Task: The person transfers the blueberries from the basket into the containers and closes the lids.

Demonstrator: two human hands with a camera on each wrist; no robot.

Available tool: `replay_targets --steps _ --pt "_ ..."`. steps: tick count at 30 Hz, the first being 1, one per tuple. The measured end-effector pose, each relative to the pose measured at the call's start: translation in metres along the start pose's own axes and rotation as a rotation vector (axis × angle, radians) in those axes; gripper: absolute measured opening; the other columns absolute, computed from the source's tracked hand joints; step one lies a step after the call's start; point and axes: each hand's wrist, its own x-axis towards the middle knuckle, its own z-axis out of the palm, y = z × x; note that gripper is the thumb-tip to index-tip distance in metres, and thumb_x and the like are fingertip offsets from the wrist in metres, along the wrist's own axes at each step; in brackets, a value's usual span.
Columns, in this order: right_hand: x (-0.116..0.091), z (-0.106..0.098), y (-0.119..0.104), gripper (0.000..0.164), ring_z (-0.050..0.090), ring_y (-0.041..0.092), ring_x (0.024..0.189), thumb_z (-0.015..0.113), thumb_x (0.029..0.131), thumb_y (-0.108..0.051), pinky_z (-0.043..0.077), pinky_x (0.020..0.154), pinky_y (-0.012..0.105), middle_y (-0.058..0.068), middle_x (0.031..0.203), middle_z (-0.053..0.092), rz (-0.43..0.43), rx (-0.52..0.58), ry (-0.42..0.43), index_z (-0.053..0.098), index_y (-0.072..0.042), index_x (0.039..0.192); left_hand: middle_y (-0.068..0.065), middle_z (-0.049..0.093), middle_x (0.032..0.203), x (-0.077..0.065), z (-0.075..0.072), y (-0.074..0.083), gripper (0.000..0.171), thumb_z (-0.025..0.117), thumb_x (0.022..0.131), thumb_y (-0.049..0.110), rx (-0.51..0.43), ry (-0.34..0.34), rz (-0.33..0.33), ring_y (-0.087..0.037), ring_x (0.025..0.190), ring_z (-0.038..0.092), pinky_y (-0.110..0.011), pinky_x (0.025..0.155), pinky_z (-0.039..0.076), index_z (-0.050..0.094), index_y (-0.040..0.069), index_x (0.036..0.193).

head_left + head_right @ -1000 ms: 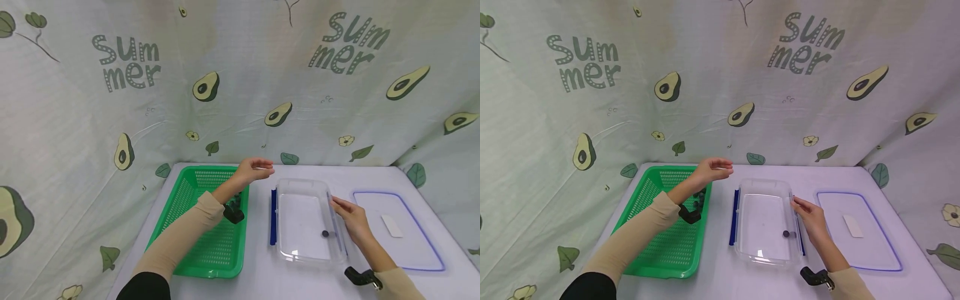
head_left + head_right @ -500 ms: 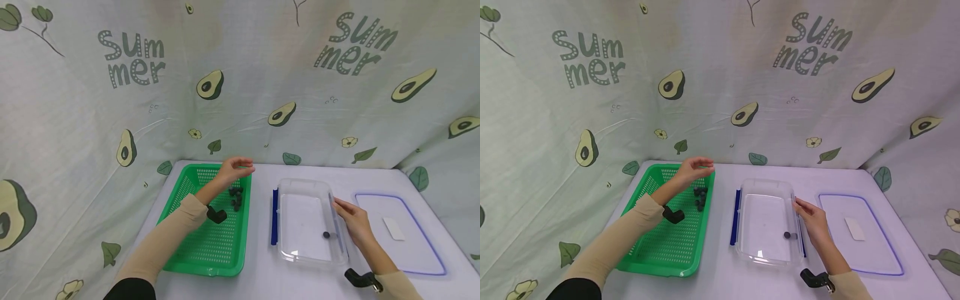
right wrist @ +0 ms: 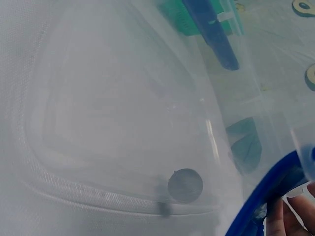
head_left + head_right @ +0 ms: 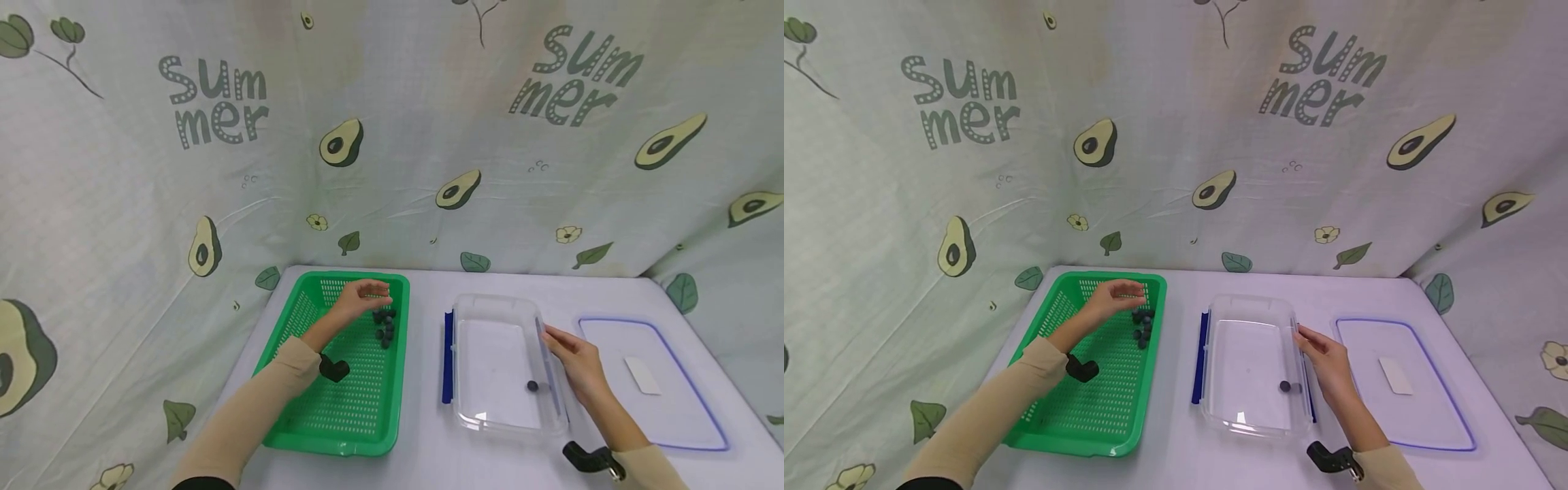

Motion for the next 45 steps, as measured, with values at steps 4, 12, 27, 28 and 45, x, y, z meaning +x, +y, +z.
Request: replay_targets --steps 4,12,27,28,45 --pt "0.000 0.000 0.001 0.058 0.056 -0.014 0.092 0.069 0.096 -0.024 0.046 0.077 0.007 -0.031 0.093 0.063 0.003 -0.005 -0.001 0.049 0.011 0.138 -0.009 0.072 0.113 0.000 -0.004 -0.016 0.038 0.079 0.088 0.014 0.044 -0.017 -0.013 -0.022 0.109 0.065 -0.035 0.088 0.055 0.068 -0.001 0.121" --pt "-0.002 0.000 0.000 0.059 0.054 -0.015 0.094 0.069 0.097 -0.026 0.045 0.078 0.005 -0.033 0.095 0.061 0.004 -0.020 0.002 0.049 0.010 0.139 -0.015 0.071 0.111 -0.001 -0.009 -0.036 0.036 0.079 0.087 0.009 0.084 -0.079 -0.006 -0.026 0.107 0.066 -0.036 0.089 0.055 0.068 -0.007 0.117" --pt "-0.005 0.001 -0.001 0.057 0.055 -0.012 0.095 0.069 0.097 -0.029 0.045 0.078 0.006 -0.032 0.096 0.062 -0.012 -0.025 -0.002 0.054 0.009 0.136 -0.011 0.075 0.101 -0.007 -0.009 -0.067 0.025 0.081 0.084 0.007 0.215 -0.019 -0.054 -0.023 0.098 0.070 -0.040 0.091 0.053 0.075 -0.003 0.105" --pt "-0.005 0.001 -0.002 0.056 0.054 -0.013 0.095 0.069 0.097 -0.029 0.045 0.078 0.006 -0.032 0.096 0.063 -0.012 -0.027 0.000 0.055 0.009 0.135 -0.011 0.075 0.100 -0.007 -0.008 -0.068 0.024 0.081 0.084 0.007 0.218 -0.020 -0.058 -0.023 0.098 0.070 -0.041 0.092 0.053 0.076 -0.003 0.105" --pt "-0.005 0.002 -0.001 0.061 0.053 -0.014 0.096 0.069 0.096 -0.032 0.044 0.078 0.006 -0.033 0.097 0.061 -0.012 -0.043 0.010 0.052 0.010 0.137 -0.019 0.073 0.101 -0.014 -0.002 -0.075 0.026 0.079 0.084 -0.001 0.123 -0.077 -0.048 -0.029 0.097 0.071 -0.032 0.084 0.057 0.072 -0.009 0.108"
